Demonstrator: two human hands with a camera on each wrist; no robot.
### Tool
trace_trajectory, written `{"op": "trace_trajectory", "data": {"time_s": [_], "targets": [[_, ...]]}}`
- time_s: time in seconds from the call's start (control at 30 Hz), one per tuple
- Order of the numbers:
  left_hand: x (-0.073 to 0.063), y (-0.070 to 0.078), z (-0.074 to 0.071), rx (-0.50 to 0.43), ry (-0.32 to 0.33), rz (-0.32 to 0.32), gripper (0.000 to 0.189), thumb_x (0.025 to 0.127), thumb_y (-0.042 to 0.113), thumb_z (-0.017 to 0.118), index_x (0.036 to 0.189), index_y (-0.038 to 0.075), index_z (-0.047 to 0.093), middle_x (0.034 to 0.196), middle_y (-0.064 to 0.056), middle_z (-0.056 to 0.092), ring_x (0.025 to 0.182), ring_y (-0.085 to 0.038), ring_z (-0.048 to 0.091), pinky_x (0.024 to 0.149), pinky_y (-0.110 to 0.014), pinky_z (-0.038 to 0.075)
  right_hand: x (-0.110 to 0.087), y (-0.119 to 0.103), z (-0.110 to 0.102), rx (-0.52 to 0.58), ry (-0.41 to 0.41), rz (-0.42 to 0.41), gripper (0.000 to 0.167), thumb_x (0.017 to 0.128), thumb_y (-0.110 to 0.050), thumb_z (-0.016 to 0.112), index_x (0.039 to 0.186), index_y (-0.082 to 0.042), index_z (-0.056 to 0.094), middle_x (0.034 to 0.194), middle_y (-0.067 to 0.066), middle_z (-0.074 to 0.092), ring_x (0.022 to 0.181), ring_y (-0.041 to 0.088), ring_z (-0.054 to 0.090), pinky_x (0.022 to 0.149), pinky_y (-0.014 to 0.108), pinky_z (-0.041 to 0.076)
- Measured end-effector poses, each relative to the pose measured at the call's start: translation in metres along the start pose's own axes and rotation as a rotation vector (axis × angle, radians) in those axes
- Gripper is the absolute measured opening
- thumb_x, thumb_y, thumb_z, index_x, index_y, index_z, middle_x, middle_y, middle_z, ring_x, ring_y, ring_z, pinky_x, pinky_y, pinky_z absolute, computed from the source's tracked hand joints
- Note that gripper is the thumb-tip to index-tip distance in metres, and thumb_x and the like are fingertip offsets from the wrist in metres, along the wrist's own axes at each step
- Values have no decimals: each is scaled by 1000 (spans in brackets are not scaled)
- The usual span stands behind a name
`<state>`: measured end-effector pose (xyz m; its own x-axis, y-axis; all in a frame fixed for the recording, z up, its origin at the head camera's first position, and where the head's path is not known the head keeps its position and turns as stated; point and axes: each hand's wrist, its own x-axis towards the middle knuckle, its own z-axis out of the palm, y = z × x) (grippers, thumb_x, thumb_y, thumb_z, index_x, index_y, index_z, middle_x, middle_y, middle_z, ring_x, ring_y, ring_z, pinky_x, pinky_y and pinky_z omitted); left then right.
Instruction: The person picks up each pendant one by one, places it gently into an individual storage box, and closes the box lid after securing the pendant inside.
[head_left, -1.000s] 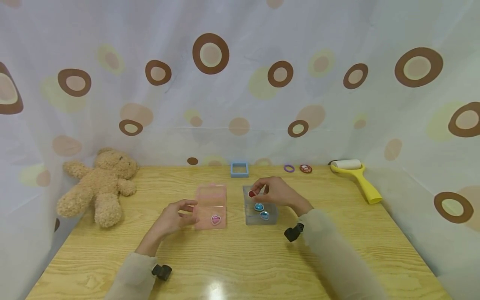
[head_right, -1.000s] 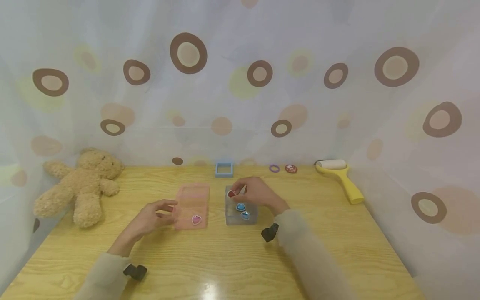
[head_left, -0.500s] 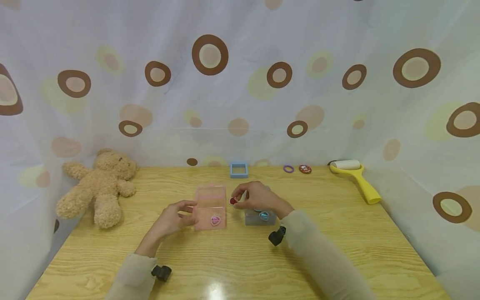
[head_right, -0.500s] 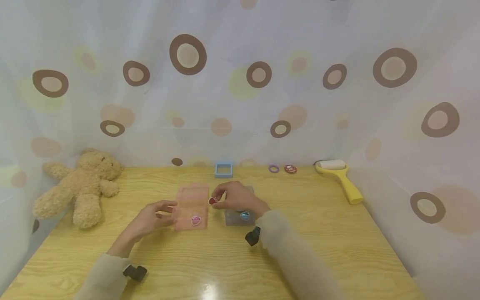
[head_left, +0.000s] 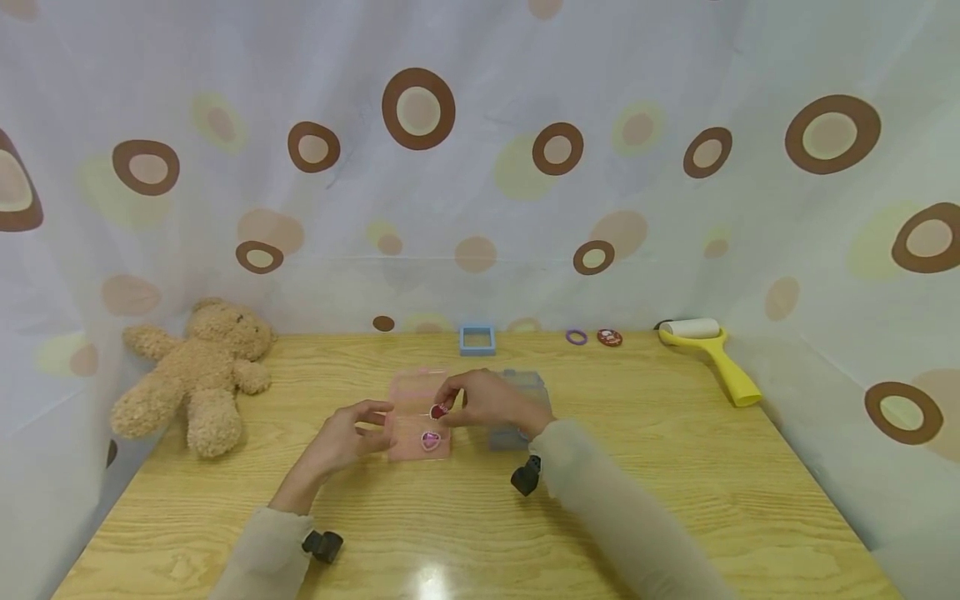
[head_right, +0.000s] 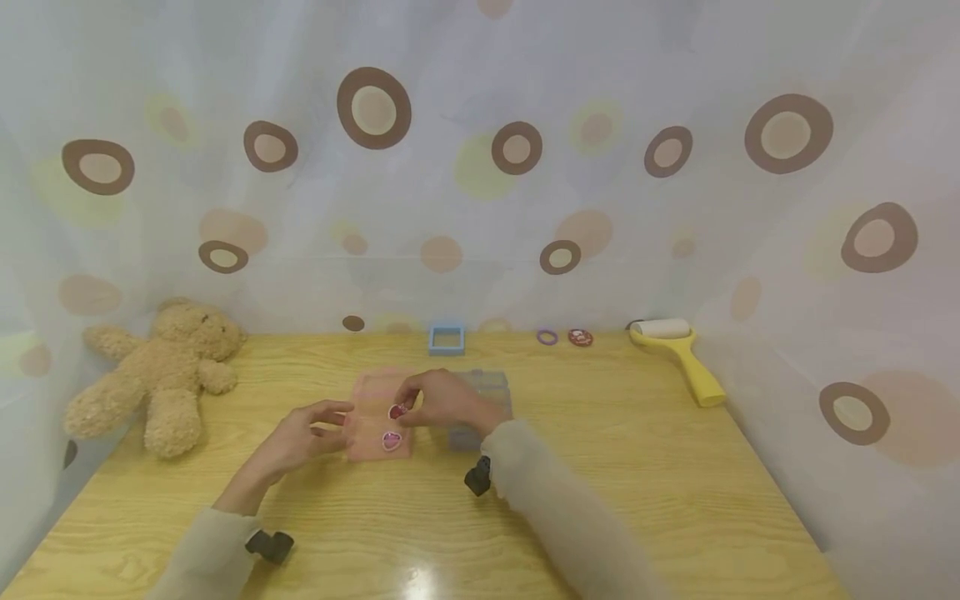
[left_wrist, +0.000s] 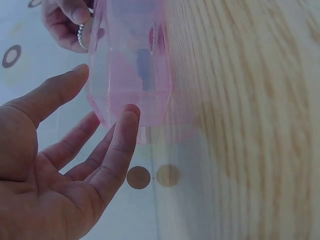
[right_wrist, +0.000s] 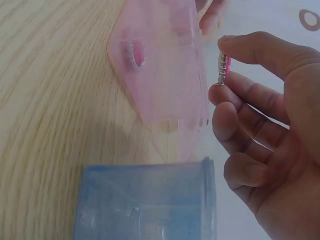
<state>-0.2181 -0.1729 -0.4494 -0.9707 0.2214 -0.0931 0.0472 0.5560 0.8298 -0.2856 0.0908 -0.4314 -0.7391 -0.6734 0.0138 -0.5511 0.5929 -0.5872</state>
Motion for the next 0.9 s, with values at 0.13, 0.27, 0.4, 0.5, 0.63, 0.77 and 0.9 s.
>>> {"op": "trace_trajectory", "data": {"time_s": [0.13, 0.27, 0.4, 0.5, 0.63, 0.77, 0.9], "targets": [[0, 0, 0, -5, 0, -9, 52, 92, 14, 73, 139, 4, 55, 129, -23, 63, 109, -37, 66, 86, -44, 58, 5, -4, 4, -10, -5, -9, 19, 88, -29, 75, 105, -23, 72, 93, -13, 69, 70, 9, 57, 64, 22, 47], [0, 0, 0, -6, -2, -9, 52, 92, 14, 73, 139, 4, 55, 129, -23, 63, 110, -37, 66, 86, -45, 58, 9, -6, 8, -1, -18, -6, 19, 86, -26, 74, 104, -21, 73, 92, -12, 69, 81, 12, 62, 68, 21, 48], [0, 1, 0, -10, -7, -11, 53, 92, 15, 73, 140, 4, 55, 130, -23, 62, 110, -37, 66, 87, -45, 58, 13, -7, 13, 16, -31, 0, 17, 85, -25, 76, 101, -21, 74, 90, -11, 71, 86, 13, 66, 72, 22, 50], [0, 1, -1, -8, -6, -12, 53, 92, 15, 73, 140, 5, 54, 130, -23, 62, 111, -37, 65, 87, -45, 58, 15, -6, 16, 36, -52, 24, 16, 85, -26, 78, 100, -23, 74, 89, -12, 71, 81, 8, 66, 69, 22, 52], [0, 2, 0, -6, -5, -16, 53, 92, 15, 73, 140, 5, 54, 130, -23, 62, 111, -38, 65, 87, -45, 58, 16, -7, 20, 50, -77, 51, 14, 85, -27, 79, 98, -23, 74, 87, -12, 72, 74, 3, 64, 67, 21, 52], [0, 1, 0, -7, -7, -19, 53, 91, 16, 73, 140, 5, 55, 131, -23, 62, 110, -38, 66, 86, -45, 58, 16, -9, 22, 26, -73, 43, 14, 85, -23, 79, 98, -20, 74, 84, -10, 72, 71, 2, 63, 65, 20, 51], [0, 1, 0, -9, -7, -15, 52, 92, 15, 73, 139, 4, 55, 130, -23, 62, 109, -37, 66, 85, -44, 59, 17, -9, 24, -24, -73, 56, 14, 86, -23, 78, 99, -20, 74, 86, -11, 71, 72, 1, 61, 65, 19, 50]]}}
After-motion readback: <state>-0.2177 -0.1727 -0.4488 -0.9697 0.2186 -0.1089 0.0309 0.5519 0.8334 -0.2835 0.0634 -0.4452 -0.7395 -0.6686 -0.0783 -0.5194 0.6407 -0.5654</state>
